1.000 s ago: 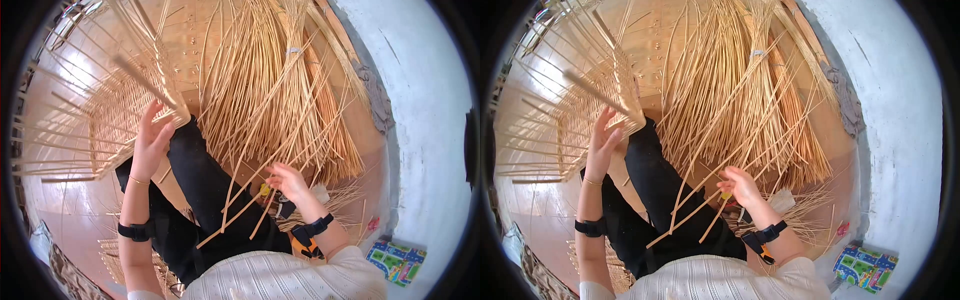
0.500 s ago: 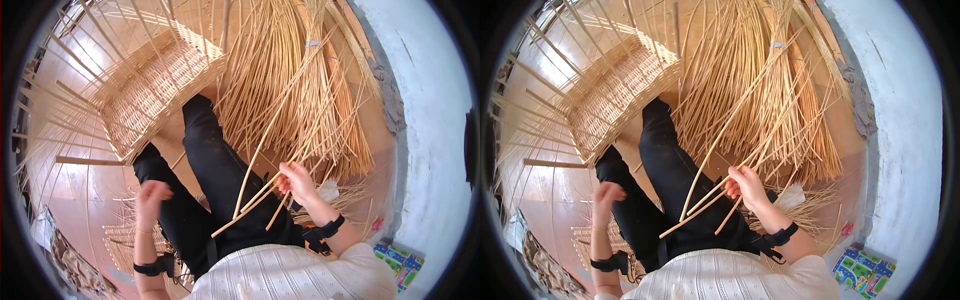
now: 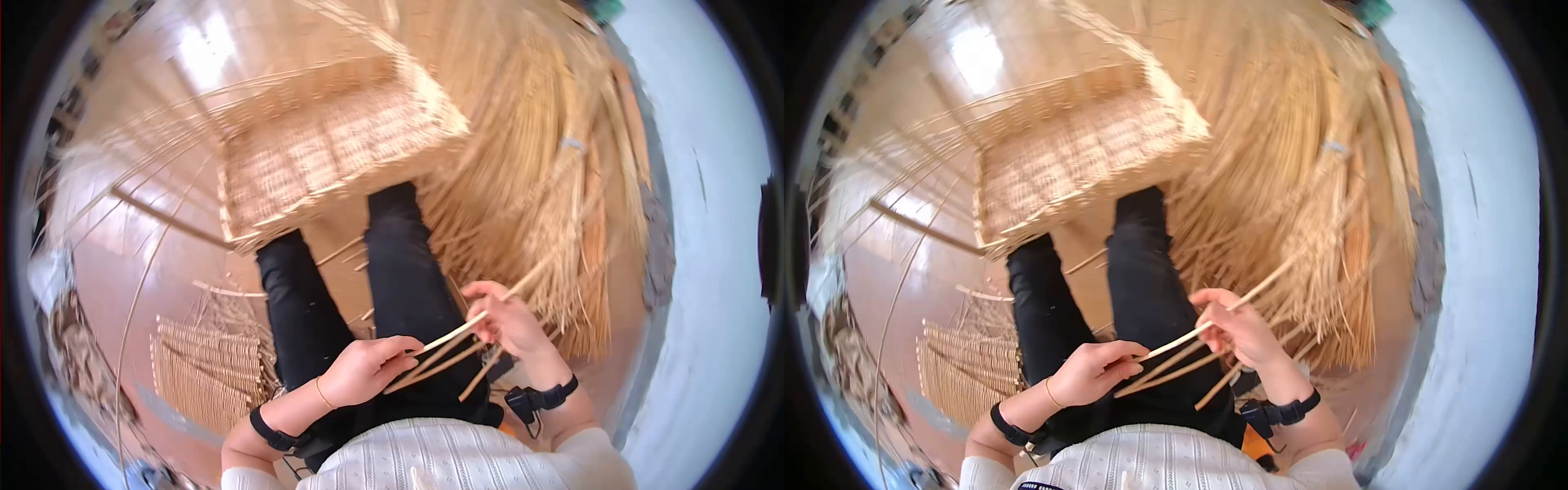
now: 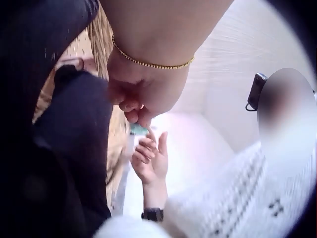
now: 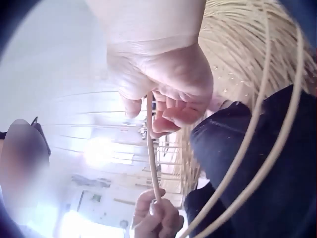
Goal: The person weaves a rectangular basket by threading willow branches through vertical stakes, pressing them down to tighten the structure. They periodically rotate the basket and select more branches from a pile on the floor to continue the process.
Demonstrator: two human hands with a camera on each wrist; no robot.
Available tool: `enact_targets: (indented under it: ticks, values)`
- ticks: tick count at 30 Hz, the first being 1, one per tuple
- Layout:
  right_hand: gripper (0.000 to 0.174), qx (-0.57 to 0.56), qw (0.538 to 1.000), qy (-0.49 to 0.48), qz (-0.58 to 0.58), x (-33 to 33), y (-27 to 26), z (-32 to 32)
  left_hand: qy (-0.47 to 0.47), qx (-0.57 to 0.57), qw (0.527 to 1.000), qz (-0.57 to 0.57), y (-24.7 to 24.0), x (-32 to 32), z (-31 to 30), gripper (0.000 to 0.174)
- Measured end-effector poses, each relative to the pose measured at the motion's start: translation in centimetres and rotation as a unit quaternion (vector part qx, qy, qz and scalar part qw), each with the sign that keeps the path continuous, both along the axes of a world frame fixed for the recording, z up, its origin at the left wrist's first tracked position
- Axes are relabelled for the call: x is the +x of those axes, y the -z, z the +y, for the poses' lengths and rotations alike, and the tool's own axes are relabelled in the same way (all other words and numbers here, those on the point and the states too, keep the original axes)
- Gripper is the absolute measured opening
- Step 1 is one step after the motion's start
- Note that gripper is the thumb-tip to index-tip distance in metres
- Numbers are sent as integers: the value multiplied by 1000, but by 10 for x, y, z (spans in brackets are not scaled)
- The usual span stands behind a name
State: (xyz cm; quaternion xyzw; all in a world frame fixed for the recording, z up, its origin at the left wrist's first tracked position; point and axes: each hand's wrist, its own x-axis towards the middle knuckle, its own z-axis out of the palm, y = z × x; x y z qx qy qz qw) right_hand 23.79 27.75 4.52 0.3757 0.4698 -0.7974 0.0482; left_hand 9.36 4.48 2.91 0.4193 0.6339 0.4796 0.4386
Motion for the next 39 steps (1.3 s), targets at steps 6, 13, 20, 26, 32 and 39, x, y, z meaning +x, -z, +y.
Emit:
enact_targets:
  ticks: [6,13,20,26,32,39]
  values:
    - [31,10,975,22,222,-113,3,-9,-515,-45,845,-135,44,-102,-80,21]
    - [28,58,975,-56,207,-203,50,-93,-570,-9,812,124,100,-158,-109,31]
    - [28,59,973,-151,166,-230,75,-88,-583,7,796,165,104,-161,-111,26]
    - [26,162,935,-252,191,-242,67,-75,-597,-1,779,191,107,-162,-108,24]
    - [26,176,930,-255,198,-243,72,-74,-624,2,739,254,62,-148,-103,22]
    - [22,41,976,-165,135,-231,69,-81,-328,-98,901,266,59,-194,-65,33]
